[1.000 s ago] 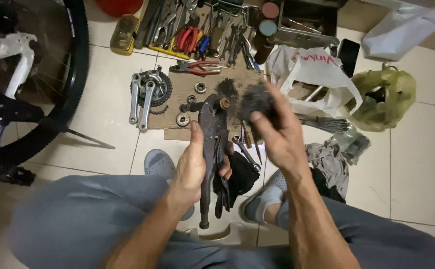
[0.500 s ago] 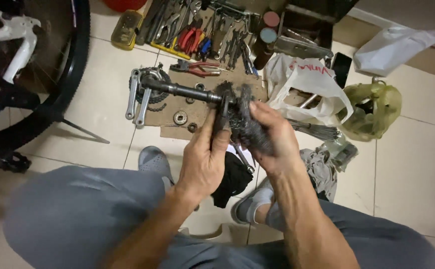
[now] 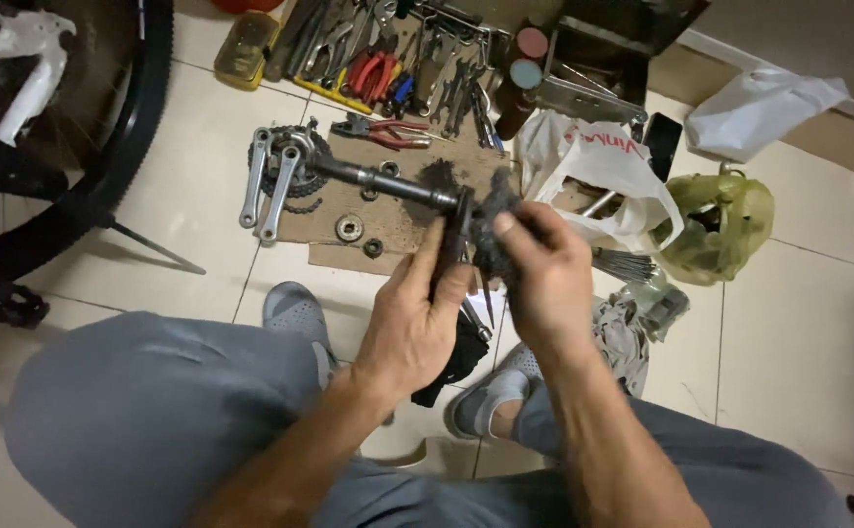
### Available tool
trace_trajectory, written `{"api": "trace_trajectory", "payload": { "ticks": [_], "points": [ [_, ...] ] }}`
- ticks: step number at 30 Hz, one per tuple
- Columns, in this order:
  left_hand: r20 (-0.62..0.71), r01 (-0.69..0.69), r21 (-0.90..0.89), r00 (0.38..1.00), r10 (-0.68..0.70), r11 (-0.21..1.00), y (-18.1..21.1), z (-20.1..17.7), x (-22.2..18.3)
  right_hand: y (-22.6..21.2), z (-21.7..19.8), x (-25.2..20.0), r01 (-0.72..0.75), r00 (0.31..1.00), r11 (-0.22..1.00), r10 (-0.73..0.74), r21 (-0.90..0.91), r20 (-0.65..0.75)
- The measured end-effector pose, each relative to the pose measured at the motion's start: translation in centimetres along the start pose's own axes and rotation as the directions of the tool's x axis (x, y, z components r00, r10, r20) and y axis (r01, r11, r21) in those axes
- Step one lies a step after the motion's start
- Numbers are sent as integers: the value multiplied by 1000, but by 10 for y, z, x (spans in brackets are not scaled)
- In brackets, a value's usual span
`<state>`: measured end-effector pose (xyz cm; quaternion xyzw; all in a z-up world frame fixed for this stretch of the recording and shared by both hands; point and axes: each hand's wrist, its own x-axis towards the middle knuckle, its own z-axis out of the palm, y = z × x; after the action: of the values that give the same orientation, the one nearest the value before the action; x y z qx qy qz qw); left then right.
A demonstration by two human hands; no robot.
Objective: Disassembling a bicycle axle assembly using locking pliers and a wrench to remove ball bearings.
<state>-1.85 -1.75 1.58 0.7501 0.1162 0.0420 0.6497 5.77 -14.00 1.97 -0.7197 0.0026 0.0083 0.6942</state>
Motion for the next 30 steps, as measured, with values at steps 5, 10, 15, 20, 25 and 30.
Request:
{"api": "trace_trajectory", "payload": {
  "ticks": [5, 10, 15, 20, 25, 30],
  "points": [
    [25, 62, -34, 998, -61, 997, 12, -2, 3, 20, -26, 33, -463, 884, 759, 434, 458, 175],
    [70, 451, -173, 892, -446, 875, -9, -8, 10, 153, -80, 67, -251, 966, 967, 247, -53, -69],
    [96, 480, -629, 829, -552, 611, -18, -19, 6, 263, -149, 60, -298, 921, 330, 347, -896, -178],
    [108, 490, -648, 817, -566, 584, -39, -28, -3, 324, -152, 36, -50, 985, 56, 168, -997, -40],
    [195, 556, -644, 783, -590, 526, -65, -23, -4, 316, -96, 22, 281, 944, -63, 198, -958, 264],
    [329, 675, -568, 710, -623, 470, -64, -22, 1, 308, -87, 45, 281, 760, -405, 647, -870, -55]
  ]
}}
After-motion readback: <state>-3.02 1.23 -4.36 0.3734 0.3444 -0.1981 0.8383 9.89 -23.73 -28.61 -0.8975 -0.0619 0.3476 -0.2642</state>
